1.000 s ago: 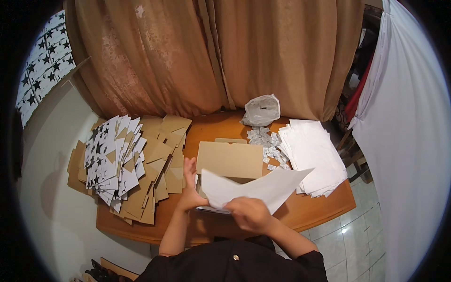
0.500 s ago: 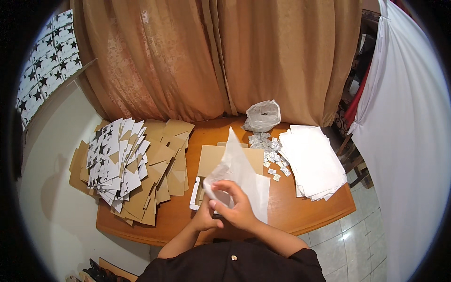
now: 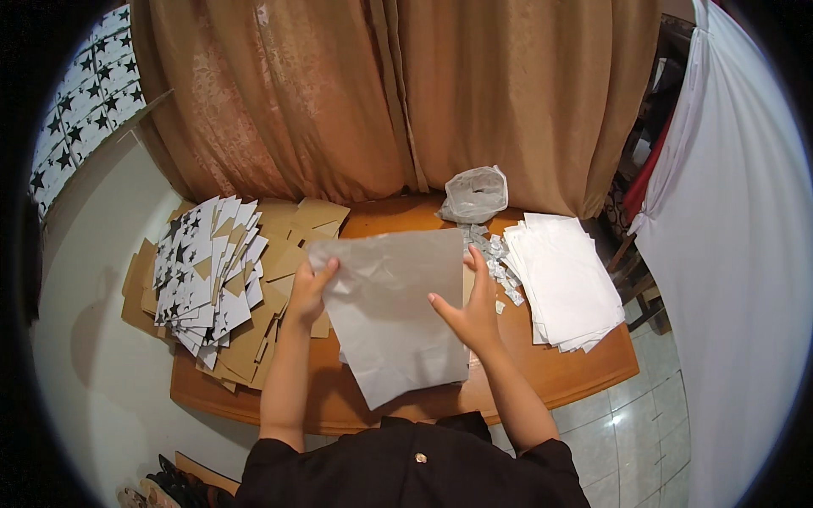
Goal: Fold cardboard shoe boxes and place them on a shelf.
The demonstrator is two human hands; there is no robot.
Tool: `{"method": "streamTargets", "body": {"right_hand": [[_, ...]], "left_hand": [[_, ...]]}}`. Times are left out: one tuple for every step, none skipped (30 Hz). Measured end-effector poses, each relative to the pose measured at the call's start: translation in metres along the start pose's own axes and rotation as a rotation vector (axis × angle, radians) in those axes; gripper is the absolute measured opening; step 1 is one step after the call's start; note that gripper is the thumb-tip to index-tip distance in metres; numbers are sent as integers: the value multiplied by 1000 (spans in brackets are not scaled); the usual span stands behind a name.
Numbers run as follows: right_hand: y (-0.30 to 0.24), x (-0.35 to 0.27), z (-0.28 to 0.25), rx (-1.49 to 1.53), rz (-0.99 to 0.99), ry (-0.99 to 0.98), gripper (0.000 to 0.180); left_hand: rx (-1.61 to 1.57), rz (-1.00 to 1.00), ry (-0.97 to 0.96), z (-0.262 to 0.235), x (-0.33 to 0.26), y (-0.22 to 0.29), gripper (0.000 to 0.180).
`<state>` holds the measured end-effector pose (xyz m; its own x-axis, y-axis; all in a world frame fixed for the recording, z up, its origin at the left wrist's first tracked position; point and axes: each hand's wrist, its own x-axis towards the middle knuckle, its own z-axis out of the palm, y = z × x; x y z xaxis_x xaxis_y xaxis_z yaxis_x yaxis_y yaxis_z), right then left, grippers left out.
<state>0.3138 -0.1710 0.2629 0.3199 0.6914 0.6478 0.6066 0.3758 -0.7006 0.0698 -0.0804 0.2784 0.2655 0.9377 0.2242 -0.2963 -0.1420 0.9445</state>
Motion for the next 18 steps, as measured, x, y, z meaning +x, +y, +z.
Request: {"method": "streamTargets", "body": {"right_hand": [[13,-4,4,1,5,-5,62],[26,-8,5,234,292,-212,52],[38,-12,7,468,580,-418,43],[48,-19,8,469,584,-424,43],[57,-28,9,331,706,-541,31],[64,-35,9,186,822,-652,23],[66,-44,11,186,825,-655,23],[66,-52,13,-104,594,-564,22],[69,-61,14,-384,361,-458,24],[80,-70,13,-370,324,-367,24],[91,-75,13,-377,342,-354,24],[97,-80,14,-401,324,-333,23],[103,-84,14,-429,308,-313,23],[109,-86,15,-432,321,-312,23],[111,-88,17,-442,317,-355,22],[114,-89,18,-457,319,-394,22],[116,-92,19,-458,329,-397,22],[119,-92,22,-468,308,-368,22]], "left_hand": [[0,-5,5,-9,13,-3,28],[15,-96,-64,-24,29,-18,29],[31,-185,-133,-34,40,-33,29],[31,-189,-127,-39,46,-48,29],[124,-214,-57,-41,52,-63,30],[217,-239,10,-39,57,-75,32],[216,-243,12,-31,57,-85,32],[510,47,214,-22,52,-98,35],[797,344,408,-13,47,-109,39],[939,456,400,1,38,-100,46],[1028,616,249,10,27,-105,44],[1117,773,107,13,11,-110,43],[982,829,-293,22,-1,-113,35],[1054,840,-633,31,-11,-116,33],[1050,852,-866,32,-21,-129,36],[1145,775,-1002,34,-29,-141,40],[1140,767,-1008,34,-33,-152,40],[1166,701,-1078,32,-34,-164,41]]}}
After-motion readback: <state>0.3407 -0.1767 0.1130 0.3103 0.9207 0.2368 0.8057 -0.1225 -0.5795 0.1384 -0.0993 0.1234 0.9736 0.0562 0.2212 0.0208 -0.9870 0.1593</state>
